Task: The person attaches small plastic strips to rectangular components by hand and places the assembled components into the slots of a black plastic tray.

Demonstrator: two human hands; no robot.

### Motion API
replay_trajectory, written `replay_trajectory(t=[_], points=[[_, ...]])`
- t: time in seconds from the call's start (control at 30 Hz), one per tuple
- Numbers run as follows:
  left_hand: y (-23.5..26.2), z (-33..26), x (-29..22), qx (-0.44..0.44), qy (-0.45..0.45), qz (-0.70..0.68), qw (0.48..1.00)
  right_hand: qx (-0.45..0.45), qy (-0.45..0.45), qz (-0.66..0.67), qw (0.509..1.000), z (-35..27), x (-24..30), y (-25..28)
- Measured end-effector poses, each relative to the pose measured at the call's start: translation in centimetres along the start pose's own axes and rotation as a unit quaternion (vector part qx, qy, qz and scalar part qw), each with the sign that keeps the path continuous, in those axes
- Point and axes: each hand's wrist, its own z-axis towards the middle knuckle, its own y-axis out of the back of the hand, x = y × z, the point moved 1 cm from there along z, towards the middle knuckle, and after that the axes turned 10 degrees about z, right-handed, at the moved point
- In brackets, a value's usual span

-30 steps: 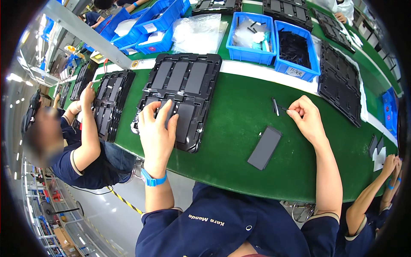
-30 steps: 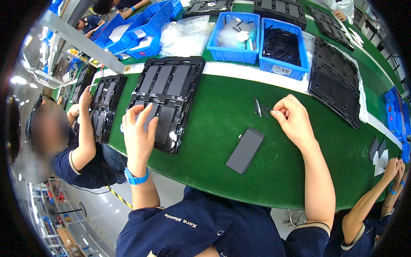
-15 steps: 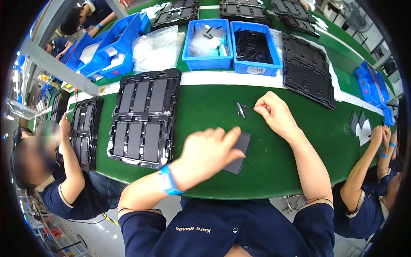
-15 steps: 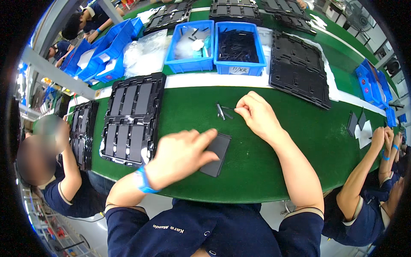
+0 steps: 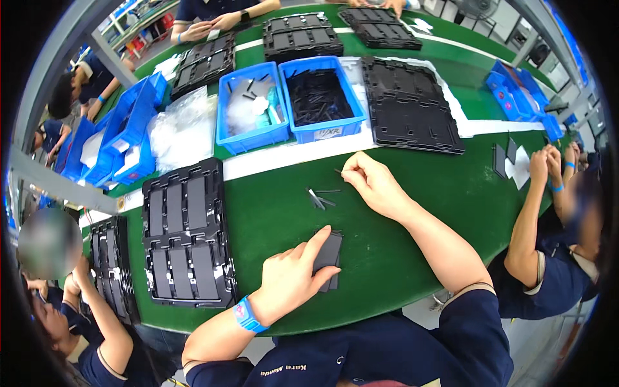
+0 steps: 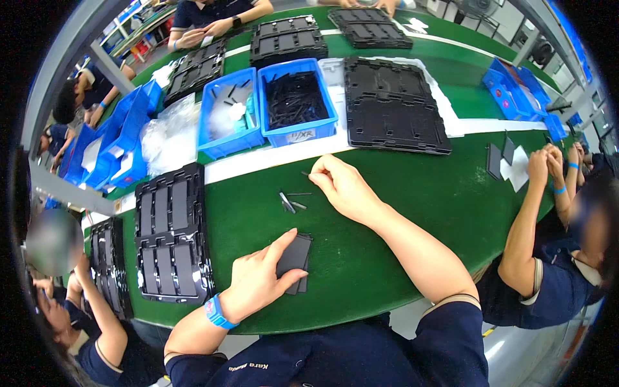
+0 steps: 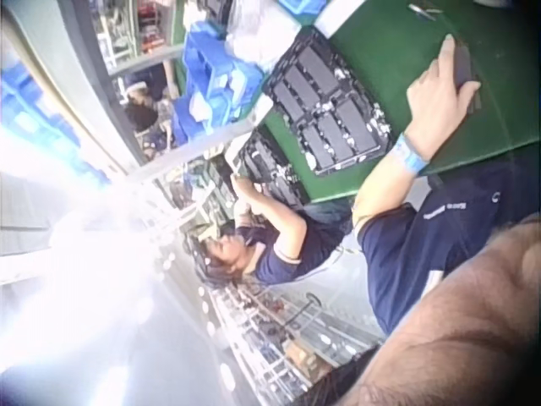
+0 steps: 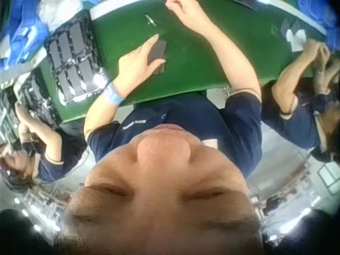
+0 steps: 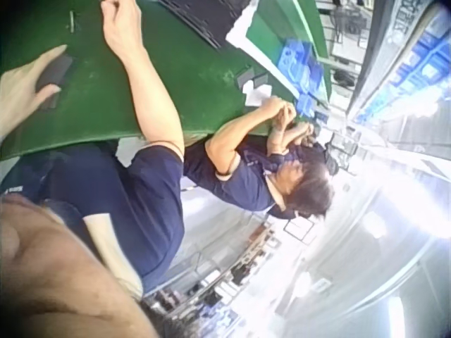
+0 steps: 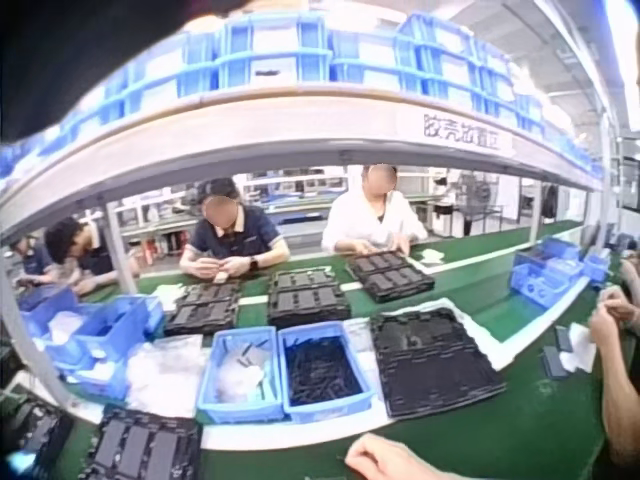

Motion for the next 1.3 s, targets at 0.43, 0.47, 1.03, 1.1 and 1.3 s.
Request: replay_trajectory(t=[0.43,0.47,1.03,1.1,1.3], points=[[0.6,0.1,0.5,-0.056,0.032,-0.203,0.977,-0.175,0.036,-0.221,0.959,0.3,0.5,11.5],[0.6,0.1,0.7,-0.064,0.028,-0.192,0.979,-0.182,0.006,-0.242,0.953,0.2,0.1,12.5],[0.0,-0.2,1.1,-0.126,0.082,-0.37,0.917,-0.119,-0.076,-0.282,0.949,-1.8,-0.4,16.4],[0.3,-0.3,1.3,-0.114,0.094,-0.385,0.911,-0.043,-0.098,-0.319,0.942,-1.9,0.2,15.9],[0.7,0.3,0.9,-0.101,0.102,-0.501,0.854,-0.082,-0.06,-0.326,0.94,-1.5,-1.0,16.1]])
